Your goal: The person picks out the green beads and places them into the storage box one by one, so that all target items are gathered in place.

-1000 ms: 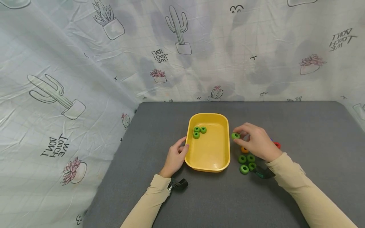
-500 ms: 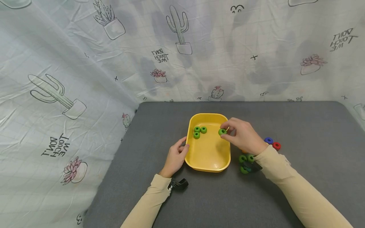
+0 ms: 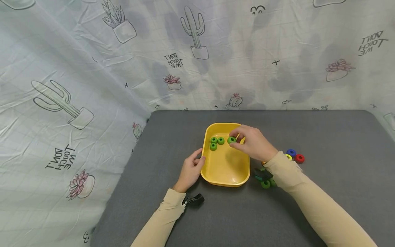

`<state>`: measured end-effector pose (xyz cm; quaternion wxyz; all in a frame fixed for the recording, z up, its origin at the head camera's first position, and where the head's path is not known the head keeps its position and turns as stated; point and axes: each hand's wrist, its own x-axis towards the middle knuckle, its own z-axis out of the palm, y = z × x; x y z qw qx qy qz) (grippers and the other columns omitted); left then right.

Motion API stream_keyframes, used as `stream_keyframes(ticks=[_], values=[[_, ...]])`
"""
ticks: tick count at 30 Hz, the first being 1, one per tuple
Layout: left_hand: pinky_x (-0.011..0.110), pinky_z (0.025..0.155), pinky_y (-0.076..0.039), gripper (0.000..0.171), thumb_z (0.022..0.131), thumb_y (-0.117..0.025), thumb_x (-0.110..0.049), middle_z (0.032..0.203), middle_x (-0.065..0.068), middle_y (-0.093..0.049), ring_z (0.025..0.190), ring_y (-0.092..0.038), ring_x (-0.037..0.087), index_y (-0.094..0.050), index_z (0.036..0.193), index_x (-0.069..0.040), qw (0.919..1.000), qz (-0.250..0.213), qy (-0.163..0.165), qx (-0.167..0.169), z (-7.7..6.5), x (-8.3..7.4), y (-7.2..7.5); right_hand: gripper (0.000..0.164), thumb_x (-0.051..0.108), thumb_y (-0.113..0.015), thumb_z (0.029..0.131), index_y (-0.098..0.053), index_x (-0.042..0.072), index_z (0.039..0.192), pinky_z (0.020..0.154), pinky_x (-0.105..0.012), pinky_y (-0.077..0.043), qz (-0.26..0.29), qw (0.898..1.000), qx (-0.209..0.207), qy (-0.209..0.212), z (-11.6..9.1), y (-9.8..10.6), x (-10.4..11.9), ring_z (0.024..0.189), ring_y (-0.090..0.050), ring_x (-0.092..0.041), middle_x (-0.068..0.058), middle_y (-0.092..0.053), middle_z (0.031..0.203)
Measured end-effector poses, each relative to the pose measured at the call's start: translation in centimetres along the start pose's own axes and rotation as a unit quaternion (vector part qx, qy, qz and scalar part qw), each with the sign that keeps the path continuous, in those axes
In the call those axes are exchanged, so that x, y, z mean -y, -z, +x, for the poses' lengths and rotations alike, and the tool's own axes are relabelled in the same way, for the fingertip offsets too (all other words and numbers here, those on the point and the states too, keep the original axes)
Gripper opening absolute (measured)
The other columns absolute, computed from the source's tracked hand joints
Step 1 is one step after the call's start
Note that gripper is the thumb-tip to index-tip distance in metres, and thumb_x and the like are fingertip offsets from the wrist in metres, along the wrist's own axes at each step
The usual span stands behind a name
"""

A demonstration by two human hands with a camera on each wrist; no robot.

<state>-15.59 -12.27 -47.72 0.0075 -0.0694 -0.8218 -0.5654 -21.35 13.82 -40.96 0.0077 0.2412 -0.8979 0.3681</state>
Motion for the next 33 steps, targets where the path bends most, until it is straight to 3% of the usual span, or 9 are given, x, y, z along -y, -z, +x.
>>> stream_keyframes(ticks=[5, 13, 16, 20, 25, 33], values=[[0.02, 0.064, -0.04, 0.044, 0.107, -0.057, -0.008, 0.093, 0.027, -0.076, 0.071, -0.062, 0.037, -0.053, 0.148, 0.004, 0.9999, 0.01, 0.004, -0.006, 0.5, 1.4, -0.3, 0.027, 0.011, -0.082, 0.09, -0.074, 0.007, 0.116, 0.081, -0.043, -0.057, 0.005, 1.0, 0.008, 0.001, 0.9, -0.4, 0.3, 0.093, -0.068, -0.023, -0.008, -0.072, 0.114], [0.02, 0.065, -0.041, 0.044, 0.106, -0.057, -0.007, 0.091, 0.029, -0.074, 0.071, -0.061, 0.036, -0.052, 0.148, 0.007, 1.0, 0.003, 0.004, 0.005, -0.1, -0.5, 0.2, 0.027, 0.009, -0.081, 0.091, -0.074, 0.004, 0.116, 0.081, -0.042, -0.058, 0.004, 1.0, 0.02, 0.0, 2.2, -1.7, 0.0, 0.09, -0.069, -0.024, -0.012, -0.073, 0.115], [0.02, 0.064, -0.041, 0.044, 0.106, -0.057, -0.007, 0.091, 0.029, -0.074, 0.067, -0.059, 0.028, -0.053, 0.147, 0.007, 0.9999, 0.004, 0.004, 0.008, -0.1, -0.6, 0.3, 0.028, 0.008, -0.081, 0.091, -0.074, 0.004, 0.118, 0.081, -0.041, -0.058, 0.002, 1.0, 0.028, -0.006, 2.7, -2.3, -0.1, 0.088, -0.069, -0.022, -0.012, -0.073, 0.116], [0.02, 0.062, -0.039, 0.043, 0.106, -0.057, -0.007, 0.088, 0.028, -0.074, 0.064, -0.054, 0.02, -0.053, 0.147, 0.006, 0.9998, 0.012, 0.012, 0.006, 0.3, 0.5, 0.0, 0.028, 0.006, -0.08, 0.091, -0.074, 0.003, 0.117, 0.084, -0.041, -0.059, -0.004, 0.999, 0.042, -0.01, 3.2, -3.0, -0.2, 0.089, -0.07, -0.022, -0.012, -0.073, 0.115], [0.02, 0.062, -0.041, 0.044, 0.106, -0.058, -0.01, 0.091, 0.023, -0.076, 0.067, -0.058, 0.021, -0.054, 0.148, 0.002, 0.9997, 0.021, 0.013, 0.0, 0.8, 2.4, -0.3, 0.026, 0.004, -0.08, 0.09, -0.074, 0.002, 0.115, 0.085, -0.041, -0.059, -0.007, 0.999, 0.051, -0.003, 3.6, -3.5, -0.2, 0.089, -0.071, -0.024, -0.013, -0.073, 0.113], [0.022, 0.065, -0.046, 0.045, 0.106, -0.061, -0.017, 0.095, 0.017, -0.079, 0.074, -0.066, 0.023, -0.055, 0.149, -0.004, 0.9999, -0.003, -0.003, 0.016, 1.0, 2.9, 0.1, 0.025, 0.003, -0.08, 0.09, -0.075, 0.001, 0.114, 0.087, -0.041, -0.059, -0.014, 0.998, 0.059, -0.02, 4.5, -4.2, -0.5, 0.088, -0.07, -0.024, -0.012, -0.073, 0.107]])
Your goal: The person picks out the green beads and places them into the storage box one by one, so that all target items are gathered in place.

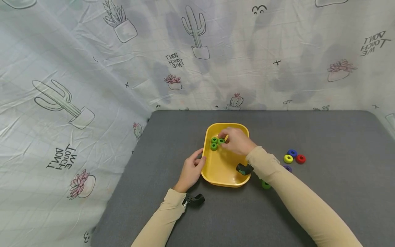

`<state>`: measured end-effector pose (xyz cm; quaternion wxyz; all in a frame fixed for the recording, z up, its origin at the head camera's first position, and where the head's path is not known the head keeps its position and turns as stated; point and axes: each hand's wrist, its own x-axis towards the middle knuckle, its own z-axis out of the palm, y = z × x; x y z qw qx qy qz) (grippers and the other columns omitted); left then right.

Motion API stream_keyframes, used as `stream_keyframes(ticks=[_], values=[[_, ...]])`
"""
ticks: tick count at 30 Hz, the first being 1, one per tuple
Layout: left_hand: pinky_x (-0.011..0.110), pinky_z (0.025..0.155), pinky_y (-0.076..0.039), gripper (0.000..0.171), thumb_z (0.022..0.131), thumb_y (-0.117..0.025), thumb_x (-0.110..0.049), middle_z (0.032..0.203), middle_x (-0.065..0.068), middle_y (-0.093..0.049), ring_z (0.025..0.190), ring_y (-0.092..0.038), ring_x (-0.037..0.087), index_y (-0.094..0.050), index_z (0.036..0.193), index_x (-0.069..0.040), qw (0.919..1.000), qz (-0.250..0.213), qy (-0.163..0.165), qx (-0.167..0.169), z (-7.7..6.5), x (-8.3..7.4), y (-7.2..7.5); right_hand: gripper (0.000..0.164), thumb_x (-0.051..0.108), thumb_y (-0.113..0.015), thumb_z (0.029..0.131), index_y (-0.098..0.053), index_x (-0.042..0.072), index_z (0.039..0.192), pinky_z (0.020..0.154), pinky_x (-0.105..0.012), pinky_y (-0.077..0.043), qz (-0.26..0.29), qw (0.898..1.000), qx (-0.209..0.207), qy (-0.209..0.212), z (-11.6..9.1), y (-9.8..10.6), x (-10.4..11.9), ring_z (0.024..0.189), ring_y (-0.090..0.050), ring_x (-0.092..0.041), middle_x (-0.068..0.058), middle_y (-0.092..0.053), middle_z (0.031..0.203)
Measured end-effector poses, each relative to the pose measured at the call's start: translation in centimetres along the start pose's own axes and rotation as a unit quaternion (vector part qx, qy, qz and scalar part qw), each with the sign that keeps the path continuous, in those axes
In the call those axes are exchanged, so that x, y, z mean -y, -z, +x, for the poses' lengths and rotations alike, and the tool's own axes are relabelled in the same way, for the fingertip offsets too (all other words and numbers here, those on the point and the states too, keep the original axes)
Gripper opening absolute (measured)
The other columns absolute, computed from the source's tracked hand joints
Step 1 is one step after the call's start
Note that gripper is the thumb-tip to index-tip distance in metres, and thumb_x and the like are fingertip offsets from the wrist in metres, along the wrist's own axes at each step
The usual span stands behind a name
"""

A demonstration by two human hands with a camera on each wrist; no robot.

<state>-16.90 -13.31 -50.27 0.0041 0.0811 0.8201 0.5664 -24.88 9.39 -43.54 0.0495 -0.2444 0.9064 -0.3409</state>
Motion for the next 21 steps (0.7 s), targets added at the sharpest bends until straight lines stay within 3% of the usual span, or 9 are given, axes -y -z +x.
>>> stream_keyframes(ticks=[21], values=[[0.022, 0.063, -0.045, 0.045, 0.107, -0.06, -0.016, 0.088, 0.017, -0.077, 0.067, -0.06, 0.015, -0.054, 0.15, -0.003, 0.9999, -0.008, -0.012, 0.009, 0.0, 0.3, 0.1, 0.019, 0.011, -0.084, 0.088, -0.078, 0.005, 0.106, 0.09, -0.042, -0.052, -0.062, 0.997, 0.041, -0.006, 1.3, -1.5, -0.8, 0.092, -0.057, -0.025, -0.011, -0.068, 0.106]])
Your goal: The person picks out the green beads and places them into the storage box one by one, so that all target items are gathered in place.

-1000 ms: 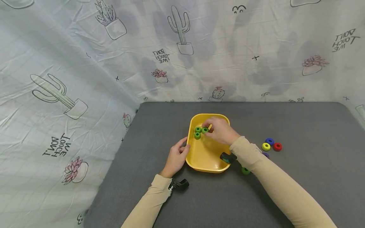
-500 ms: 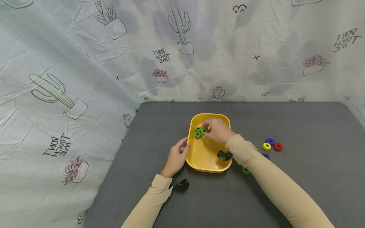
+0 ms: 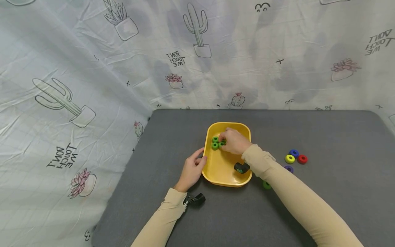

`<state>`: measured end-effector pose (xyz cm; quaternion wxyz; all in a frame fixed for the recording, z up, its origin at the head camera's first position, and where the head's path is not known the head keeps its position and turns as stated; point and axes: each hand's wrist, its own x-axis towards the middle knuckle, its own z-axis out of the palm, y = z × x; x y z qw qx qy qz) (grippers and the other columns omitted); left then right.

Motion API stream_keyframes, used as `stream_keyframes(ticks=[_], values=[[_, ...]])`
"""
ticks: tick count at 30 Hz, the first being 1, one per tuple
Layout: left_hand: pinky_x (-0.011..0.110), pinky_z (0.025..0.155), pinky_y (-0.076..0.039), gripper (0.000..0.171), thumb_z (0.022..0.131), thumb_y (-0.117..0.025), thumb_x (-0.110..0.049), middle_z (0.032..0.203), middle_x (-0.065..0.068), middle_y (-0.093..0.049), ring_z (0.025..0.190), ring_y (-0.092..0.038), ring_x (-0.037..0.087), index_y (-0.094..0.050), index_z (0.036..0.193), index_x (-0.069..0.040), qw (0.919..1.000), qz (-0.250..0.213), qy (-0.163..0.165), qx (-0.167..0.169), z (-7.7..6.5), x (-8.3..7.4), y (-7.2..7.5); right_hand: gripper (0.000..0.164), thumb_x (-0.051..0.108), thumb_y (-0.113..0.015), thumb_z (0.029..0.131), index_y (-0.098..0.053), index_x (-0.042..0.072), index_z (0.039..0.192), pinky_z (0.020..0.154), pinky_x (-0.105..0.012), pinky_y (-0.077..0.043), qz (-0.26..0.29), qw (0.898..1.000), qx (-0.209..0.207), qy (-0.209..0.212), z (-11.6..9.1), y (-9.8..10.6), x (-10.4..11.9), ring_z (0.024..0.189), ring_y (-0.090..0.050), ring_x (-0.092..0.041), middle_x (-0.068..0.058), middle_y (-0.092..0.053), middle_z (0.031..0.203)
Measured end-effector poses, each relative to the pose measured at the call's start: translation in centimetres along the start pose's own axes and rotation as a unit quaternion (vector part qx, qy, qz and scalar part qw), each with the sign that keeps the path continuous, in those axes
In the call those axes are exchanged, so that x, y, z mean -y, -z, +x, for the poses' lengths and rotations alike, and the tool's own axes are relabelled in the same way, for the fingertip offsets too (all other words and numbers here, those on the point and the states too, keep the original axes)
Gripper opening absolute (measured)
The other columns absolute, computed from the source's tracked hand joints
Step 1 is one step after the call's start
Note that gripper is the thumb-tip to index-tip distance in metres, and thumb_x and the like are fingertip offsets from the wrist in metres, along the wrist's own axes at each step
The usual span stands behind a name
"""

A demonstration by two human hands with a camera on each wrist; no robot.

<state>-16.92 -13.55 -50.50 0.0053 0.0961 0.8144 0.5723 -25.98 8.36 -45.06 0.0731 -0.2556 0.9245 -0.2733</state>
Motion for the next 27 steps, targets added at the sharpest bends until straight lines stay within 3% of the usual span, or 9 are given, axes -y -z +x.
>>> stream_keyframes(ticks=[9, 20, 27], values=[[0.022, 0.06, -0.043, 0.046, 0.108, -0.059, -0.018, 0.083, 0.016, -0.074, 0.062, -0.055, 0.008, -0.053, 0.15, -0.002, 0.9999, 0.013, -0.008, 0.005, 0.07, 0.14, -0.01, 0.019, 0.007, -0.083, 0.088, -0.078, 0.004, 0.107, 0.09, -0.041, -0.053, -0.01, 1.0, 0.0, 0.01, 0.22, -0.32, -0.19, 0.091, -0.058, -0.025, -0.012, -0.067, 0.105], [0.022, 0.057, -0.039, 0.046, 0.107, -0.059, -0.015, 0.074, 0.016, -0.067, 0.056, -0.049, 0.009, -0.053, 0.151, -0.002, 1.0, 0.008, 0.002, 0.0, 0.1, 0.13, -0.11, 0.019, 0.004, -0.082, 0.087, -0.078, 0.005, 0.106, 0.088, -0.04, -0.053, -0.011, 1.0, 0.002, 0.007, 0.28, -0.29, -0.23, 0.089, -0.057, -0.024, -0.012, -0.065, 0.105], [0.022, 0.059, -0.042, 0.046, 0.108, -0.058, -0.017, 0.076, 0.014, -0.07, 0.059, -0.053, 0.009, -0.053, 0.151, -0.002, 0.9999, 0.016, -0.005, 0.004, 0.17, 0.29, -0.02, 0.021, 0.004, -0.081, 0.087, -0.077, 0.004, 0.108, 0.09, -0.041, -0.053, -0.01, 1.0, 0.0, 0.011, 0.25, -0.19, -0.2, 0.091, -0.059, -0.025, -0.013, -0.067, 0.107]])
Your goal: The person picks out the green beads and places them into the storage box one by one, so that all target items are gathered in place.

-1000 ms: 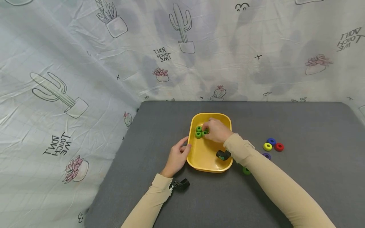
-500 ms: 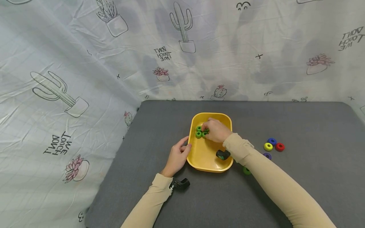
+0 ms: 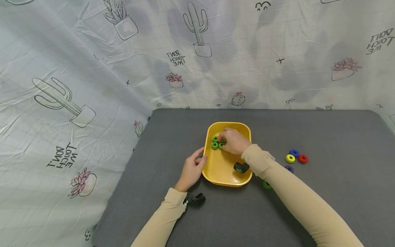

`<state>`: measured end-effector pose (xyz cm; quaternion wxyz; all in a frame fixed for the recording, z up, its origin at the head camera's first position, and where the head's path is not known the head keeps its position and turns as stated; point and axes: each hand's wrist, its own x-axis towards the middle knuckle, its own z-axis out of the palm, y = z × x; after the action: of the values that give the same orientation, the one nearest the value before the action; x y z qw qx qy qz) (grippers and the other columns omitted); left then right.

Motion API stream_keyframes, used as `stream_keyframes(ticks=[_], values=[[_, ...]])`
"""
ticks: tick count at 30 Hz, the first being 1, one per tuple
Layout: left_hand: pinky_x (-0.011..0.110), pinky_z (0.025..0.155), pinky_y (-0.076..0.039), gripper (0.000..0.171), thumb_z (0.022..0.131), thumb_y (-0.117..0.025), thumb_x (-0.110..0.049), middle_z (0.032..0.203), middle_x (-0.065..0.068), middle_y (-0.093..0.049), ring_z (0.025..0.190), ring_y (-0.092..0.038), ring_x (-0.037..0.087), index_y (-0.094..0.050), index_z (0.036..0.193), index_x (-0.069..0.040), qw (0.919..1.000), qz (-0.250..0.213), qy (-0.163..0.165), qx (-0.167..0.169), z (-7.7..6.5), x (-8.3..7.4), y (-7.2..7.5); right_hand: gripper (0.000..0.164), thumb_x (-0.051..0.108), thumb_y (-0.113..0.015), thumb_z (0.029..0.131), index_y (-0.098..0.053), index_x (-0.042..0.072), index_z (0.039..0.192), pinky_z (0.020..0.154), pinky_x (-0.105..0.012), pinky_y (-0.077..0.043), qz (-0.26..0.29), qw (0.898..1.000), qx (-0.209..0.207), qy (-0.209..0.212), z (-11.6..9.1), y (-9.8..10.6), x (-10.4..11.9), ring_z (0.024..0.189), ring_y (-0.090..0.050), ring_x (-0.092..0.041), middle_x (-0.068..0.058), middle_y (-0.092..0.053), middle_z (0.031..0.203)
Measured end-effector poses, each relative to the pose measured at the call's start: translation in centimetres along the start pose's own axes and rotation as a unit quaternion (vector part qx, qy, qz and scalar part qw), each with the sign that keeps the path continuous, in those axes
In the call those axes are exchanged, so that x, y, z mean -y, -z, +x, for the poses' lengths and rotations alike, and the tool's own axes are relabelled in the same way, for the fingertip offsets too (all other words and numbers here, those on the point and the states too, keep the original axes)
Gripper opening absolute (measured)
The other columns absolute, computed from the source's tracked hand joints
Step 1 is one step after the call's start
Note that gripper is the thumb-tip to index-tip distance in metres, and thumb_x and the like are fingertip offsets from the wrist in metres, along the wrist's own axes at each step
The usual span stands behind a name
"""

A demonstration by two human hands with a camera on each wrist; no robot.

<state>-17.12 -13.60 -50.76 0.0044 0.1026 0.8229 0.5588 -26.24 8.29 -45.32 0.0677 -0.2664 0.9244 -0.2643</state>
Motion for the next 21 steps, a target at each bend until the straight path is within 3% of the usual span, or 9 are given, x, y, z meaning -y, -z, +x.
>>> stream_keyframes(ticks=[6, 11, 21], values=[[0.022, 0.058, -0.041, 0.046, 0.108, -0.058, -0.018, 0.076, 0.015, -0.07, 0.058, -0.052, 0.008, -0.053, 0.151, -0.002, 1.0, -0.001, -0.002, 0.0, 0.0, -0.1, 0.0, 0.026, 0.005, -0.08, 0.089, -0.076, 0.001, 0.115, 0.092, -0.043, -0.054, 0.014, 1.0, -0.004, 0.002, -0.3, 0.9, 0.3, 0.096, -0.064, -0.027, -0.016, -0.069, 0.113], [0.022, 0.059, -0.042, 0.046, 0.108, -0.058, -0.017, 0.082, 0.017, -0.074, 0.06, -0.055, 0.011, -0.053, 0.15, -0.002, 1.0, -0.006, -0.002, -0.004, -0.1, -0.2, 0.0, 0.031, 0.007, -0.079, 0.091, -0.074, 0.0, 0.121, 0.088, -0.042, -0.057, 0.04, 0.999, -0.007, -0.01, -1.1, 2.3, 0.7, 0.09, -0.068, -0.025, -0.018, -0.069, 0.119], [0.021, 0.062, -0.041, 0.045, 0.107, -0.058, -0.011, 0.088, 0.022, -0.076, 0.063, -0.055, 0.015, -0.052, 0.151, -0.001, 0.9997, 0.002, 0.016, -0.02, -0.1, -0.3, -0.3, 0.034, 0.012, -0.081, 0.091, -0.073, 0.002, 0.123, 0.082, -0.042, -0.057, 0.061, 0.997, -0.045, 0.003, -3.5, 4.3, 1.0, 0.088, -0.067, -0.023, -0.017, -0.068, 0.12]])
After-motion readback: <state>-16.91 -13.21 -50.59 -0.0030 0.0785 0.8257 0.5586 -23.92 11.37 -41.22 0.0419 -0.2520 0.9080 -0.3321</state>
